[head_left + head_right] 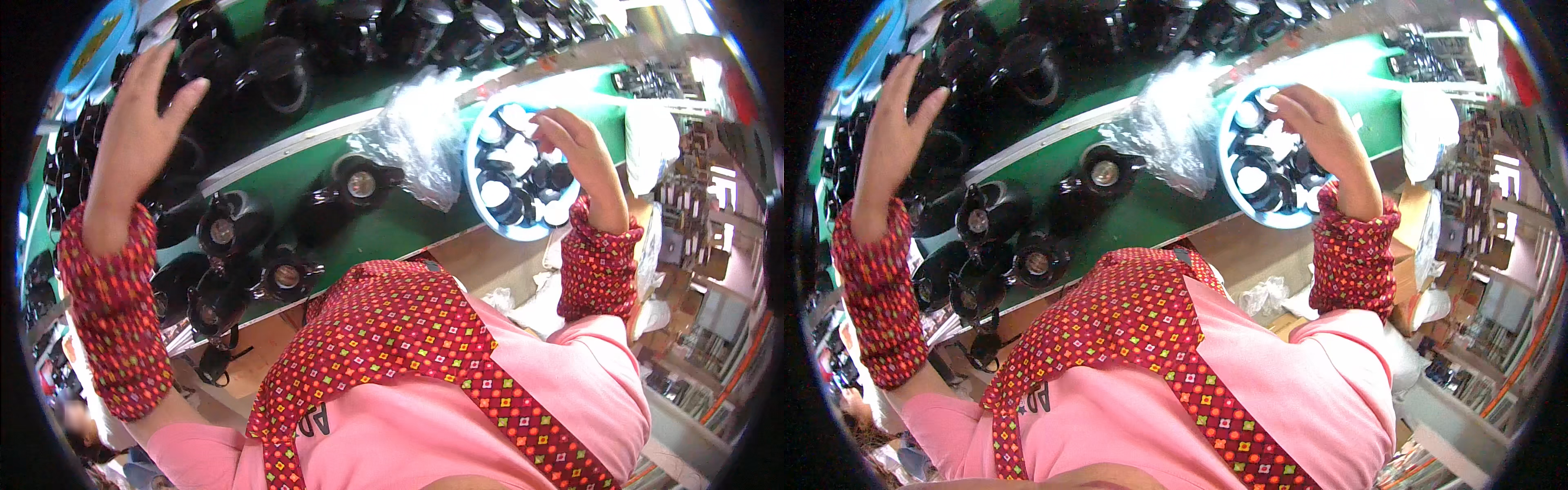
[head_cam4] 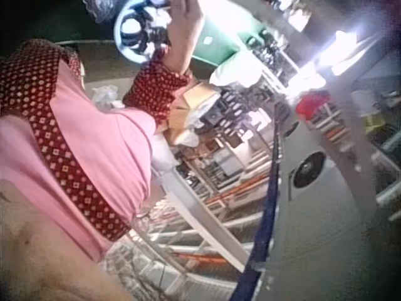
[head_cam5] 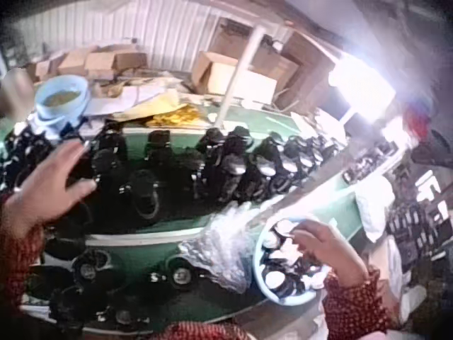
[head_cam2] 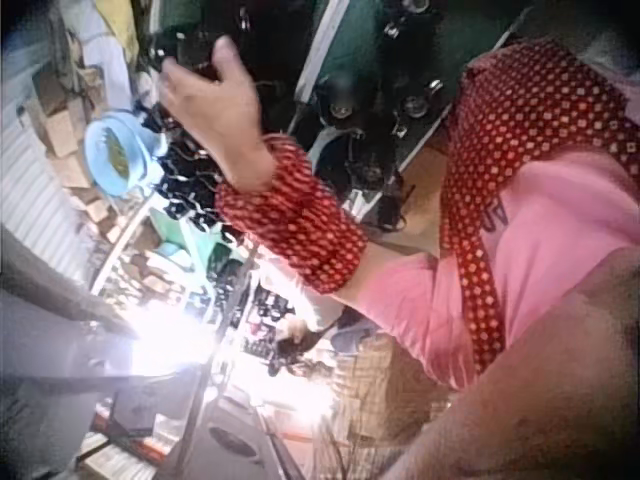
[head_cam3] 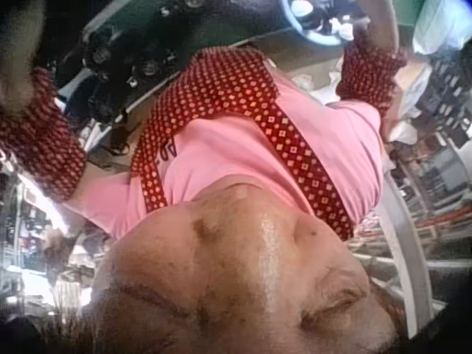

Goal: The person repeatedly picks up black electric kettles and white lids from a blue basin, then places the lids onto the kettles on a green workbench. The person handles the items one at a time and continues the process throughout the clip.

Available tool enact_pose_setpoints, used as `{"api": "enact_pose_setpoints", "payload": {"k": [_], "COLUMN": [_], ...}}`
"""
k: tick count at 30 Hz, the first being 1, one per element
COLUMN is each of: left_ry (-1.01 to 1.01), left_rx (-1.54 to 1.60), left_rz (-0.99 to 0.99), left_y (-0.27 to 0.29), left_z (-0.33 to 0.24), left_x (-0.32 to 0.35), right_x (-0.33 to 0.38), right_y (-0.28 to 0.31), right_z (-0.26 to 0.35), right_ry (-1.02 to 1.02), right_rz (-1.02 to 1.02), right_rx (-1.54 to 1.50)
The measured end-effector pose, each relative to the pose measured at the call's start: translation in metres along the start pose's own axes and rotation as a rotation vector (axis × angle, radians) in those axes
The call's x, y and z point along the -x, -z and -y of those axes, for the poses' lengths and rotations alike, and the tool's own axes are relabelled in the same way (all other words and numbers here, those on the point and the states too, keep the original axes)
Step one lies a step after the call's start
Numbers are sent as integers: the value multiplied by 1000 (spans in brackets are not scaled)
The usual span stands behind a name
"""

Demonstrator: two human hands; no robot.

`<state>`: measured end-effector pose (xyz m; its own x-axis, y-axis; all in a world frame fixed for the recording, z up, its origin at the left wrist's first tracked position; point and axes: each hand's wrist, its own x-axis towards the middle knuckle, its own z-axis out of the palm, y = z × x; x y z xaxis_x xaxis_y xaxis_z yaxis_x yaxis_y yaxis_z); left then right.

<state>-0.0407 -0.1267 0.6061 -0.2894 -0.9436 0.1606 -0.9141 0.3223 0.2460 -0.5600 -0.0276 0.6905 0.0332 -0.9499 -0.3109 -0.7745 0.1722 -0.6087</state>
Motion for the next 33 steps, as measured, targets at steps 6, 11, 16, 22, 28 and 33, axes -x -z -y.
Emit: {"api": "enact_pose_setpoints", "payload": {"k": [6,11,16,22,28,33], "left_ry": [-466,-420,-306,-226,-217,-147], "left_rx": [534,501,161,191,56,98], "left_rz": [337,538,407,391,423,544], "left_y": [7,-125,-222,-236,-223,-220], "left_z": [-172,-319,-363,-318,-308,-304], "left_x": [-5,11,-7,-40,-35,-47], "right_x": [30,38,-11,-56,-62,-79], "right_y": [-40,-82,-98,-76,-67,-51], "right_z": [-150,-159,-160,-141,-136,-137], "right_ry": [-394,-251,74,414,429,382], "right_rz": [-150,-71,-167,-81,47,126], "right_rx": [476,823,919,847,954,756]}}
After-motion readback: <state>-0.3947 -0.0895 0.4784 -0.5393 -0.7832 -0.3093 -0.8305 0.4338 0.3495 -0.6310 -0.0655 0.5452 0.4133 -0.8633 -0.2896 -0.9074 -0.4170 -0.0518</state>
